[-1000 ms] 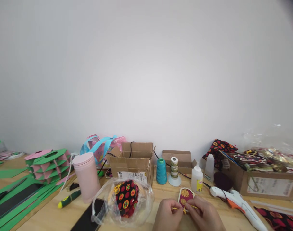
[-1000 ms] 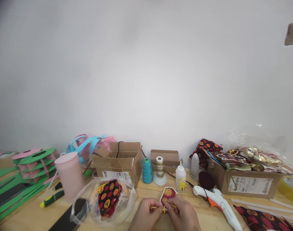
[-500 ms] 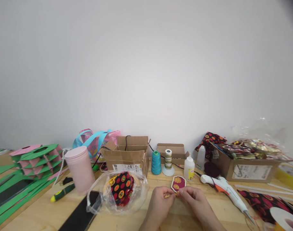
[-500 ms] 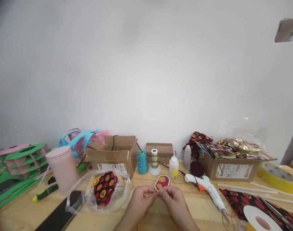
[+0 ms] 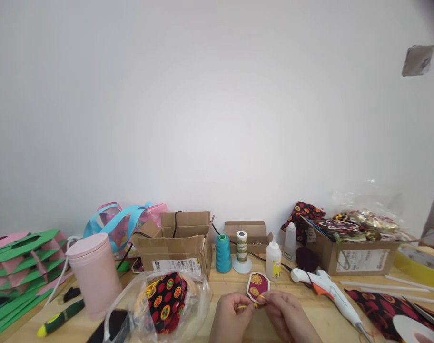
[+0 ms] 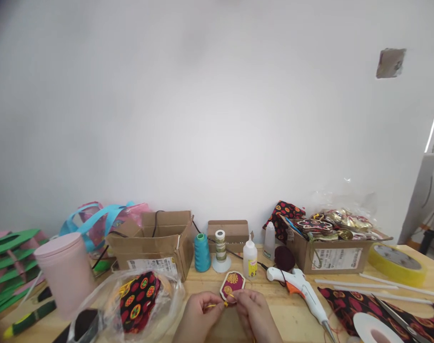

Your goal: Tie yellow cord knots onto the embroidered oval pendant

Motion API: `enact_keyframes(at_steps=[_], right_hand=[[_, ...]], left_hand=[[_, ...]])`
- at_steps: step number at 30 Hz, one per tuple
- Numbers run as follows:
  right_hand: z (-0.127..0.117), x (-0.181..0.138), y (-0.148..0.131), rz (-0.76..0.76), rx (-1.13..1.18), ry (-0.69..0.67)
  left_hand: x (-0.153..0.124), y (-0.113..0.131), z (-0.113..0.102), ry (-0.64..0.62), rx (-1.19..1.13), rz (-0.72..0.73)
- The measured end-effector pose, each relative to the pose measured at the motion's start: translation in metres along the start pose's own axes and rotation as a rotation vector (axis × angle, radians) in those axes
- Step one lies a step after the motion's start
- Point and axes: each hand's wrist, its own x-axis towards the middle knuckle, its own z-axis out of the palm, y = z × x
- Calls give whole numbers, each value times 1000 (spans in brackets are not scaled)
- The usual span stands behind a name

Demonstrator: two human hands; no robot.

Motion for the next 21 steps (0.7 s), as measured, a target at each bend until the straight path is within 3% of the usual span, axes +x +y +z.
enact_keyframes(at_steps=[6,9,13,17,21], right_hand=[[-2,3,-2,149,152,-90],[-3,5,-1,130,183,-100],[-1,2,-1,70,99,-7],[2,1,0,-11,30,6],[1,3,3,-49,40,29]], left_hand=[[7,-7,2,31,77,3],[8,-8,3,58,112,-9],[5,-2,4,80,82,-48],[2,6,3,-5,-18,-10],[0,10,1,-9,38,-6]])
